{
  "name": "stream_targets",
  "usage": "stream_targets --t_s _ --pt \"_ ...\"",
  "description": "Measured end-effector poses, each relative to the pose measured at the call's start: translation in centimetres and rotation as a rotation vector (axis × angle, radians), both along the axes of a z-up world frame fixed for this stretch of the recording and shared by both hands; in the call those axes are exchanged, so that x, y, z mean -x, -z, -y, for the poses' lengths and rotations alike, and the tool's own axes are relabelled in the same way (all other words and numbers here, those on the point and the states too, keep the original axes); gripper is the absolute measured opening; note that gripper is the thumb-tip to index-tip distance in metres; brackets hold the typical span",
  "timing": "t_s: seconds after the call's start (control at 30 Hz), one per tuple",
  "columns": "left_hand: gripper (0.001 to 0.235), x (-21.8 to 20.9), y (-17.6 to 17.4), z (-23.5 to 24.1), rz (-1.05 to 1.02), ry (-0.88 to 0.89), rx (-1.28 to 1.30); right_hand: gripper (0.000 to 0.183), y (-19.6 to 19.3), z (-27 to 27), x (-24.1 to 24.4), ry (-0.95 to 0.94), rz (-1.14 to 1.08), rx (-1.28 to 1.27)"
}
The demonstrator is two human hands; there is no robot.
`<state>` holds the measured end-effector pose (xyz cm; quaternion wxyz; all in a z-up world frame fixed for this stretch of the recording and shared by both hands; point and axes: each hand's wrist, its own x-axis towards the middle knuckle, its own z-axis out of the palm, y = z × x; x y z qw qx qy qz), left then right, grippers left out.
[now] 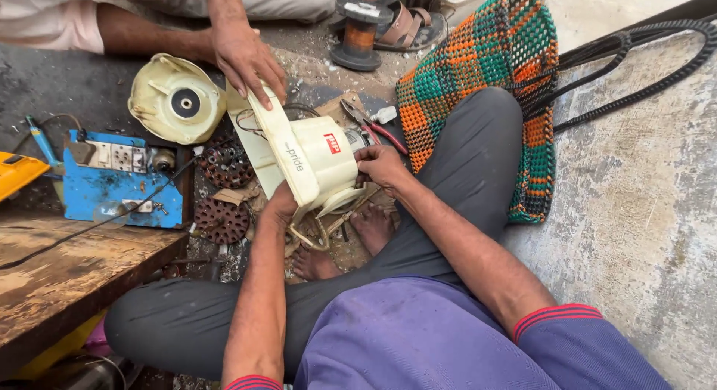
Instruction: The person is repairing a small white electrical appliance, likely a mixer grinder, while sitting on the floor. They use pliers and a screwdriver to manipulate wires and components inside the open casing, assisted by another person who holds the device steady.
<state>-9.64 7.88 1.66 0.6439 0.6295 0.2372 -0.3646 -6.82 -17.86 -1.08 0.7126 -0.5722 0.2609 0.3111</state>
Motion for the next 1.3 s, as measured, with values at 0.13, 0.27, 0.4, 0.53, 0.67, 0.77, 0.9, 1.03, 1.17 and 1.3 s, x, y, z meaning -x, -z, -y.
stream_targets --t_s 0.13,0.27,0.4,0.53,0.67,0.77,0.9,1.03,1.17,1.3 --pt "0.063 -0.5 -2.3 -0.5 -0.036 -0.271 0.364 0.018 -0.5 -0.3 -0.5 -0.036 0.038 0.009" --pt "0.067 -0.3 -5.8 -1.7 -0.037 -0.421 0.591 0.02 -1.3 -0.4 -0.5 -0.035 0.069 -0.028" --pt "0.059 0.6 -8.9 -0.8 0.143 -0.138 0.299 0.019 -1.0 0.2 -0.3 -0.108 0.077 -0.007" --pt "0.043 1.0 -9.6 2.0 0.244 -0.062 -0.263 0.021 0.8 0.7 -2.4 -0.088 -0.022 0.046" --pt "0.039 2.0 -8.5 1.4 0.297 -0.197 -0.158 0.039 4.4 1.7 -4.5 -0.256 0.43 1.073" --pt "0.037 3.0 -7.7 0.3 0.294 -0.31 0.043 0.027 7.5 1.0 -4.3 -0.455 0.416 1.311" --pt "0.04 3.6 -7.4 -1.1 0.428 -0.337 0.165 0.026 10.3 -0.4 -2.7 -0.466 0.378 1.358" --pt "0.038 4.5 -8.0 -1.9 0.349 -0.354 0.168 0.022 11.3 0.8 -2.7 -0.617 0.3 1.333" --pt "0.036 4.9 -7.8 -2.4 0.348 -0.354 0.133 0.025 11.3 1.2 -4.2 -0.597 0.064 1.117" --pt "0.038 4.6 -7.6 -2.4 0.361 -0.354 0.141 0.026 6.9 2.2 -4.7 -0.455 0.009 0.963"
